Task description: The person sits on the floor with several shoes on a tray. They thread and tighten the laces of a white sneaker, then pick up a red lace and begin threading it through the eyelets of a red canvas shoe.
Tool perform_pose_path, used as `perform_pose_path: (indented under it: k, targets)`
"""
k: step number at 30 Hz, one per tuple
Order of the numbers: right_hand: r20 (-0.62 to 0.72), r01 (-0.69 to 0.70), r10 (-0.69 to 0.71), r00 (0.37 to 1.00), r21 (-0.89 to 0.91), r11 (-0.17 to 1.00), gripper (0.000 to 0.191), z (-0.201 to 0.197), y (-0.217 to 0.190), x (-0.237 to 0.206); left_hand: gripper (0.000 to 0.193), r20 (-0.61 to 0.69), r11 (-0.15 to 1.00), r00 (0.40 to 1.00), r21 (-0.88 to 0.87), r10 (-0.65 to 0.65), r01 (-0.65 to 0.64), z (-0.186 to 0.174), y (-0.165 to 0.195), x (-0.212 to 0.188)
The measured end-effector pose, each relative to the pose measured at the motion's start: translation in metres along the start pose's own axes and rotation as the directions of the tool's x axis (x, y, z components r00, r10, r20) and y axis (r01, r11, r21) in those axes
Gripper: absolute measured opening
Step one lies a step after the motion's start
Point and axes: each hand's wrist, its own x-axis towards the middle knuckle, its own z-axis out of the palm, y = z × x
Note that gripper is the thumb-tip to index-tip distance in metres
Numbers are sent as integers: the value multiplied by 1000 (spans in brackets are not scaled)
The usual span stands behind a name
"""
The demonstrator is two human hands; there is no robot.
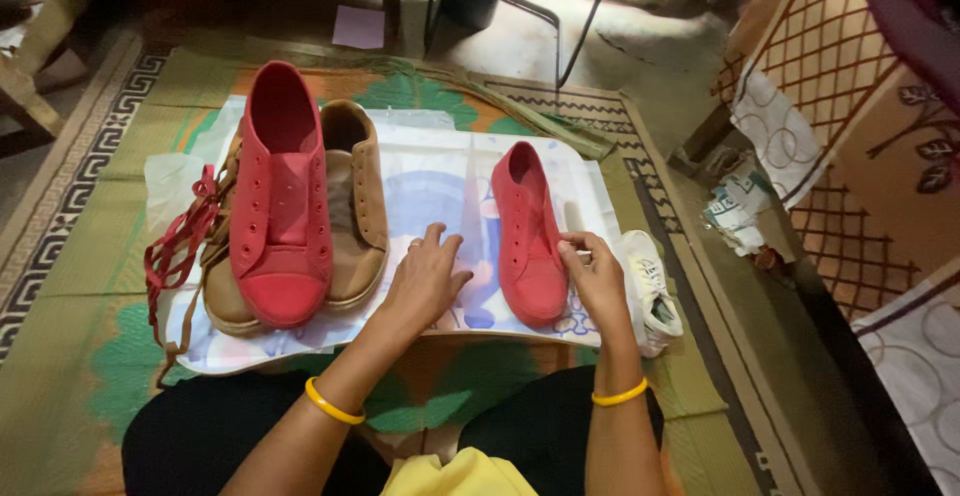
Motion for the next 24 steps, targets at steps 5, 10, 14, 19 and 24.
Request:
perform_pose_path:
  k: [5, 10, 14, 19, 24]
  targets:
    - [64, -13, 16, 998, -46, 999, 36, 3, 3, -4, 43, -42, 982, 999, -185, -32, 23, 30, -6, 10]
    - [-13, 18, -19, 1000, -11, 1000, 53, 5, -11, -4, 43, 27, 973, 998, -223, -52, 57, 45, -18, 15]
    - [116, 165, -156, 981, -80, 983, 70, 17, -23, -17, 44, 202, 978, 973, -154, -111, 143, 46, -25, 13]
    - [177, 246, -223, 959, -126, 961, 67, 12, -22, -18, 40, 199, 985, 978, -141, -68, 97, 33, -14, 9]
    - [42, 259, -259, 965, 23, 966, 57, 6, -10, -15, 51, 298, 996, 953, 87, -46, 21, -43, 18, 3]
